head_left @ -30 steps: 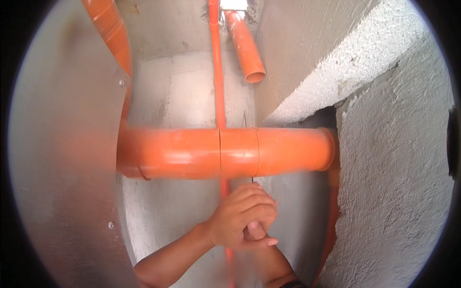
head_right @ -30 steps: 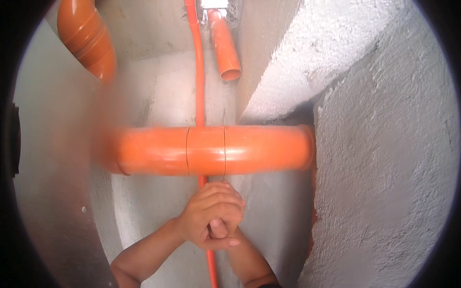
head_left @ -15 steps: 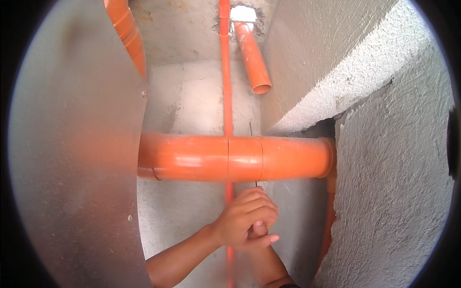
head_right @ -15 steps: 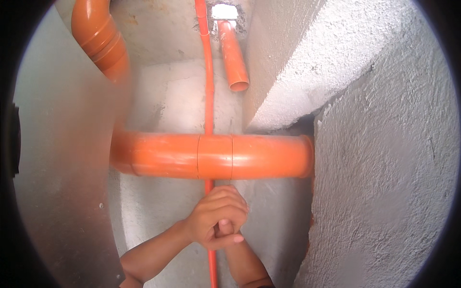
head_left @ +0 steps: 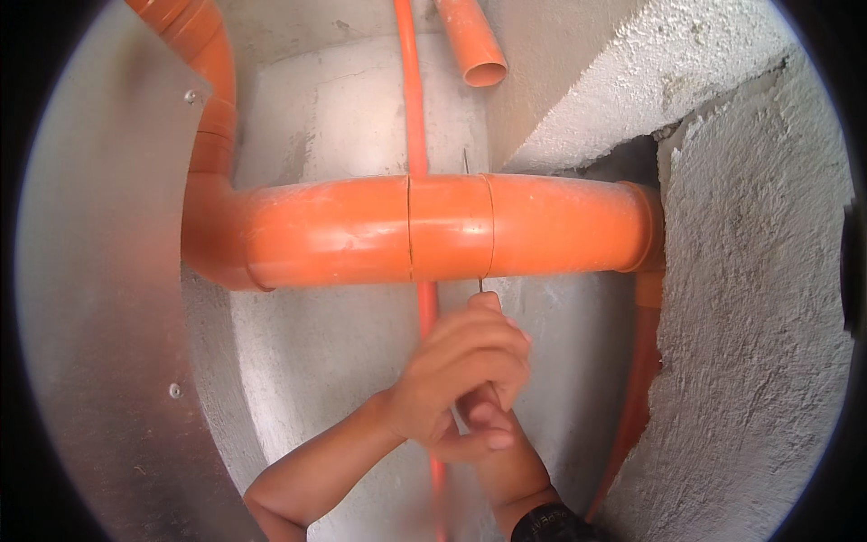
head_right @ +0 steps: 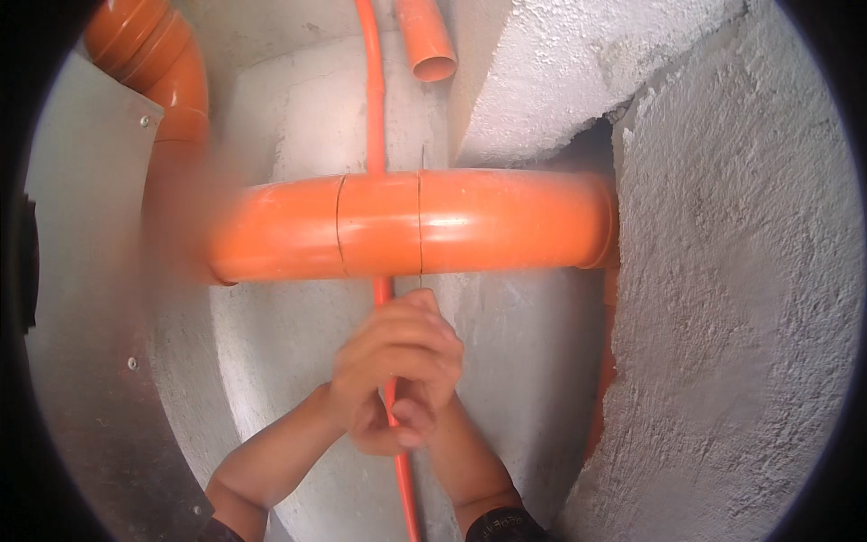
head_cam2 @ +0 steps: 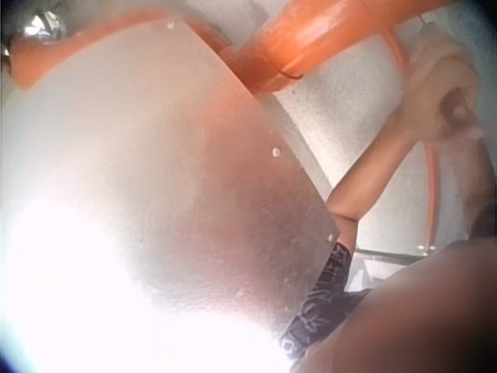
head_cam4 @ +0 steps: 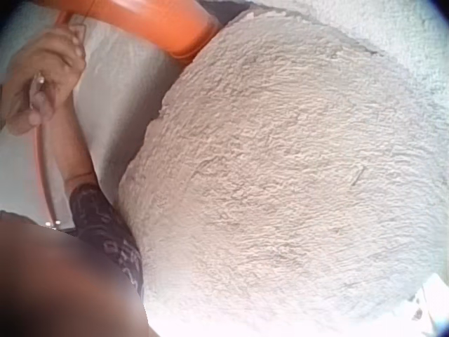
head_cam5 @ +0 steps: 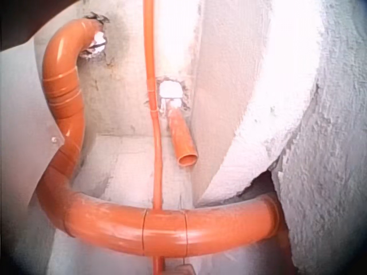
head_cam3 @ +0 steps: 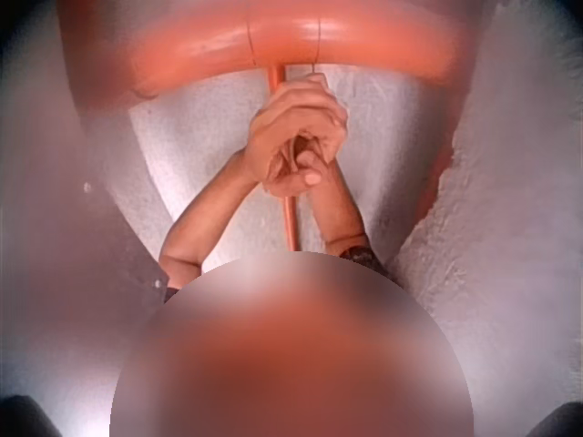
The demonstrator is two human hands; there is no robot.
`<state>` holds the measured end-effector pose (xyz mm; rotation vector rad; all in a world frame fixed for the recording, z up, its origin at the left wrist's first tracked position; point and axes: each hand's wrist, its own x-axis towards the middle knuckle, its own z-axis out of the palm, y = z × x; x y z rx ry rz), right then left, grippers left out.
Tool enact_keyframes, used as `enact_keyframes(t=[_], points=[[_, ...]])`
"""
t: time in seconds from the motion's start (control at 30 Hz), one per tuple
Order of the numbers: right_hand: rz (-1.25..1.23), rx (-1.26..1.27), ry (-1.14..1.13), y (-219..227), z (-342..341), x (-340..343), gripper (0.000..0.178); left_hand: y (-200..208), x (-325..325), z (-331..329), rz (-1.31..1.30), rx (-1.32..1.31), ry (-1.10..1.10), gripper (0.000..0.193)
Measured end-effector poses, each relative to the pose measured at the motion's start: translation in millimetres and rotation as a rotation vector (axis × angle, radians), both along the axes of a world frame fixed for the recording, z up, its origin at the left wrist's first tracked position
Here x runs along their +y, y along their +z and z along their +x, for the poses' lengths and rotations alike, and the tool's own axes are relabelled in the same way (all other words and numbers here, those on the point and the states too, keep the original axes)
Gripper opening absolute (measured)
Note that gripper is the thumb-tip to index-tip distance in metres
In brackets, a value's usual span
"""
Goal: The person secures a red conduit to an orange pipe using metal clamps and a screwdriver. They position the conduit, attach clamps, and tighten them while working inside a confined cylindrical space.
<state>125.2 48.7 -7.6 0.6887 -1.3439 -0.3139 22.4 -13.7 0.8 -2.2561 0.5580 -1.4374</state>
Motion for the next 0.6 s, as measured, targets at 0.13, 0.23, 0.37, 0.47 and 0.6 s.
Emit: enact_keyframes(t=[0.13, 0.23, 0.37, 0.47, 0.6], points=[[0.004, -0.106, -0.089, 2.3, 8.9, -8.9, 0.061, -14.3, 3.4, -5.2, -0.307, -0.374, 0.025, 0.048], [-0.143, -0.104, 0.106, -1.3, 11.7, -15.5, 0.061, -21.4, 10.2, -0.2, -1.13, -0.314, -0.025, 0.049], [-0.14, -0.078, 0.235, -2.1, 7.7, -16.8, 0.06, -19.8, 19.2, 15.7, -1.448, -0.047, -0.506, 0.048], [-0.095, -0.051, 0.277, 2.1, 8.3, -14.3, 0.055, -9.3, 24.9, 25.0, -1.496, -0.012, -0.597, 0.043], [-0.07, -0.089, 0.289, 2.4, 12.6, -13.0, 0.054, -1.3, 28.6, 28.4, -1.479, 0.008, -0.623, 0.042]])
